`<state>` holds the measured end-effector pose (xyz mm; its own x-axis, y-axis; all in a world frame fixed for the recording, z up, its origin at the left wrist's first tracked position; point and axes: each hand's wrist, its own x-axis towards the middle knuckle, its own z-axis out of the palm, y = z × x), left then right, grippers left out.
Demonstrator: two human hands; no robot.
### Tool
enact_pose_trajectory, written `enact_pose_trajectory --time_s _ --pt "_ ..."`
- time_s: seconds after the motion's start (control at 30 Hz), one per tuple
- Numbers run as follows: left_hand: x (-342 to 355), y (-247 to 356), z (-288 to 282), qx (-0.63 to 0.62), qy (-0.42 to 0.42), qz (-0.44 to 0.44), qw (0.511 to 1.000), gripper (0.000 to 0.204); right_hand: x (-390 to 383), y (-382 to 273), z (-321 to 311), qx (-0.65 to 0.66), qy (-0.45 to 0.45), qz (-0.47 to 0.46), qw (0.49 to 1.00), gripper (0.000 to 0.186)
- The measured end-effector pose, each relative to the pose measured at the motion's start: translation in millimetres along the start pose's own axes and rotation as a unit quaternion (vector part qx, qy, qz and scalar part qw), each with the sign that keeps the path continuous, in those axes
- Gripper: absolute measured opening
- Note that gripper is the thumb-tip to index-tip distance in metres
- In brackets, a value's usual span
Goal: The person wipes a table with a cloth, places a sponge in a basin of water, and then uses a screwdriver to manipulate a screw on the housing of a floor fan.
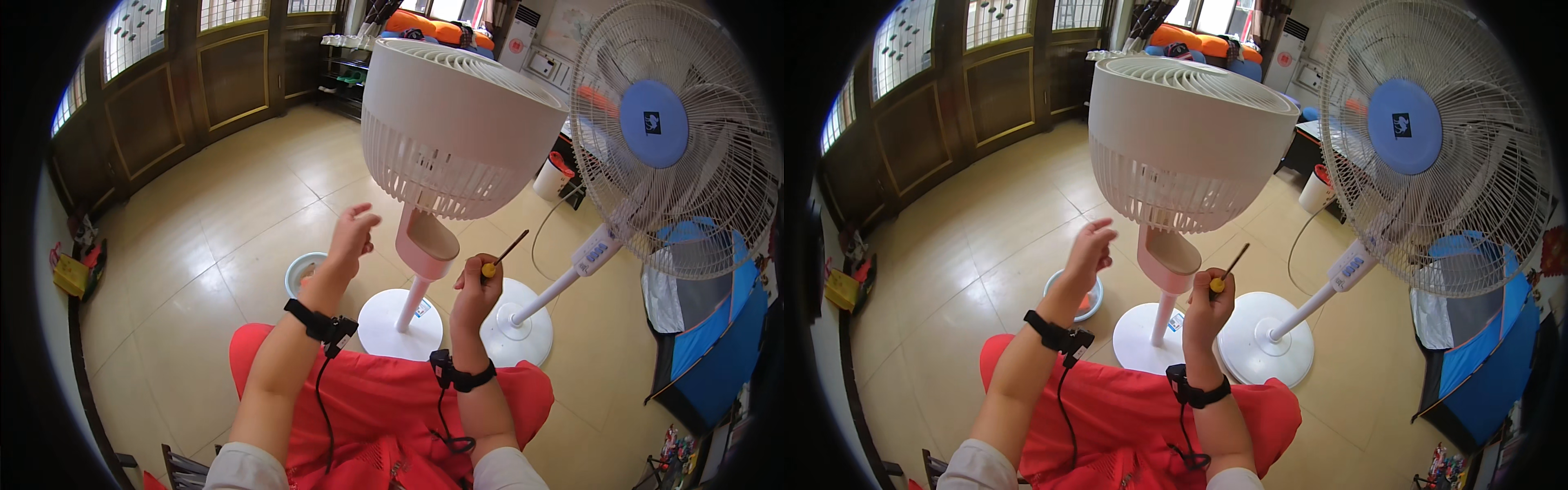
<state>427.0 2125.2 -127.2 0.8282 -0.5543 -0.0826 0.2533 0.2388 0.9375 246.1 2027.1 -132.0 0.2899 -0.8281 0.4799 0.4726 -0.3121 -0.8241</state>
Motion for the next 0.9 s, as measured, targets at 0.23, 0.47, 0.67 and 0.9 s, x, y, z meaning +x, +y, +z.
enact_pose_trajectory --time_s 0.23,0.47,0.67,0.9 --pt "33.7 -30.5 7.4 0.125 -0.207 0.046 0.969 0.100 1.1 69.3 1.6 -0.011 0.033 0.203 0.978 0.050" --pt "61.2 -29.3 11.0 0.250 -0.270 0.121 0.922 0.089 -8.2 78.0 7.5 0.145 0.023 0.310 0.939 0.057" --pt "69.2 -29.6 29.8 0.191 -0.314 0.130 0.921 0.058 -4.5 116.8 -0.9 0.144 -0.014 0.195 0.970 0.054" --pt "77.4 -27.9 34.4 0.203 -0.315 0.163 0.913 0.051 -2.4 119.6 5.1 0.134 0.005 0.167 0.977 0.055"
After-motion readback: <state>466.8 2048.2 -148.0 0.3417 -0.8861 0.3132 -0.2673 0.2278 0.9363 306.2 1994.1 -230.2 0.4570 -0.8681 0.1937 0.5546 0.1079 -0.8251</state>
